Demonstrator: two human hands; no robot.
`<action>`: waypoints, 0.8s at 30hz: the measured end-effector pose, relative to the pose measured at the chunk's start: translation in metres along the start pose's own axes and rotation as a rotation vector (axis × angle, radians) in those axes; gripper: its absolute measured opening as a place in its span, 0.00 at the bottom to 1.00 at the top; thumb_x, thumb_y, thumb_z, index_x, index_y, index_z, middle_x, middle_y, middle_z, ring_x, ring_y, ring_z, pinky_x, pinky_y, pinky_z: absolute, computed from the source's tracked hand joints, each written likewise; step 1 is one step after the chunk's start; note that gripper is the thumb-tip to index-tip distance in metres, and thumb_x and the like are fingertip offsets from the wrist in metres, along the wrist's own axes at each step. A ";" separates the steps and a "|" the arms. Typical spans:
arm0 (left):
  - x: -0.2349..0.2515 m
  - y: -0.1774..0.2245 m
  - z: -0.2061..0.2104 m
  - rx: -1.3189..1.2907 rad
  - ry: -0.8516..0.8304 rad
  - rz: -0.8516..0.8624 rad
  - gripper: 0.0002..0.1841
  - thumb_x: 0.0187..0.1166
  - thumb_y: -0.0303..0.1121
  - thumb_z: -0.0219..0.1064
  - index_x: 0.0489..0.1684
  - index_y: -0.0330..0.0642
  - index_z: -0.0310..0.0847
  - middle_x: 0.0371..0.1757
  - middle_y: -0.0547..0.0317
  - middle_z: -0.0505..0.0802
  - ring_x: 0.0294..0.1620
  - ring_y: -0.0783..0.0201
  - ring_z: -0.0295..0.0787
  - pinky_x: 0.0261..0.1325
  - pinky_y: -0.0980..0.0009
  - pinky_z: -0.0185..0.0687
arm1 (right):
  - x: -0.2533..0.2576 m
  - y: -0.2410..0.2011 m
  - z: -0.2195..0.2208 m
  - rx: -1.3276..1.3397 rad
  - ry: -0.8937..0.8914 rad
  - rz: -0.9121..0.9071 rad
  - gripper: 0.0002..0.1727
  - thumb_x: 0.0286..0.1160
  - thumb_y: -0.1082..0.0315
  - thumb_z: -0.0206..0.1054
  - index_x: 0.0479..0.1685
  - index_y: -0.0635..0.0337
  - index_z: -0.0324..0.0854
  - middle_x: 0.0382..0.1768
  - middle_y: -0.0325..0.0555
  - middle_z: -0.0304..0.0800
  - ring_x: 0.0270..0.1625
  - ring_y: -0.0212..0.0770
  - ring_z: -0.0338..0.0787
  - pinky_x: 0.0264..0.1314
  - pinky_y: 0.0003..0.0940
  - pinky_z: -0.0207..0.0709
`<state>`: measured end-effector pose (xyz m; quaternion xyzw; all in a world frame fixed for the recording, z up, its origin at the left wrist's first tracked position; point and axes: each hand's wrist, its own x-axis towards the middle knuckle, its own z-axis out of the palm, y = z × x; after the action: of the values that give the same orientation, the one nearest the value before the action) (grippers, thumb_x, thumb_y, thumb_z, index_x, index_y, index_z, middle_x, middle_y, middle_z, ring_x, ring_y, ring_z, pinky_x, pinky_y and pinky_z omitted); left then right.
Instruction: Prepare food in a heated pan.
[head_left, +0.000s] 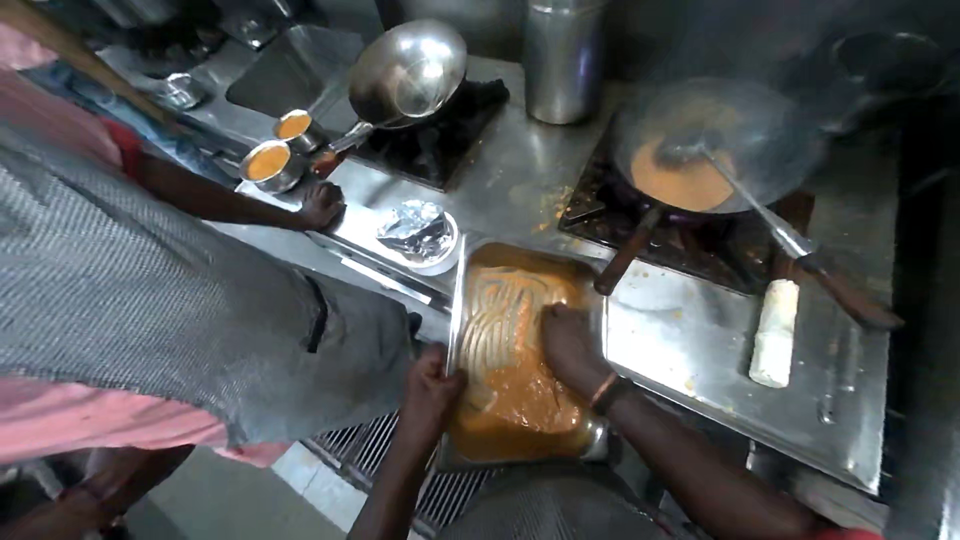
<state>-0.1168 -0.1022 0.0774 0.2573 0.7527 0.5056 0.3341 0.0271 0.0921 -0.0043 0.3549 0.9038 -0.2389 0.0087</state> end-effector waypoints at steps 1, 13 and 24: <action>-0.001 -0.001 -0.001 -0.003 -0.001 -0.017 0.11 0.72 0.22 0.67 0.50 0.40 0.84 0.41 0.53 0.91 0.36 0.61 0.89 0.36 0.62 0.88 | -0.012 -0.005 -0.001 0.031 -0.045 -0.026 0.25 0.68 0.71 0.72 0.69 0.61 0.81 0.66 0.59 0.83 0.64 0.63 0.85 0.63 0.66 0.80; 0.018 0.002 -0.008 -0.087 -0.015 0.000 0.06 0.71 0.20 0.66 0.41 0.39 0.83 0.34 0.55 0.90 0.32 0.64 0.87 0.35 0.66 0.86 | -0.042 -0.017 0.016 0.198 -0.182 -0.333 0.23 0.74 0.70 0.70 0.70 0.51 0.83 0.71 0.48 0.83 0.76 0.49 0.81 0.76 0.48 0.79; 0.040 -0.007 -0.033 -0.103 0.047 -0.040 0.17 0.66 0.21 0.69 0.55 0.31 0.80 0.41 0.52 0.91 0.39 0.63 0.90 0.43 0.62 0.89 | -0.023 -0.055 -0.012 0.135 -0.181 -0.412 0.17 0.78 0.72 0.63 0.62 0.53 0.88 0.64 0.49 0.89 0.70 0.51 0.86 0.71 0.52 0.81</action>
<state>-0.1682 -0.0954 0.0695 0.2127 0.7383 0.5427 0.3394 0.0110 0.0480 0.0336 0.1401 0.9347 -0.3262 0.0171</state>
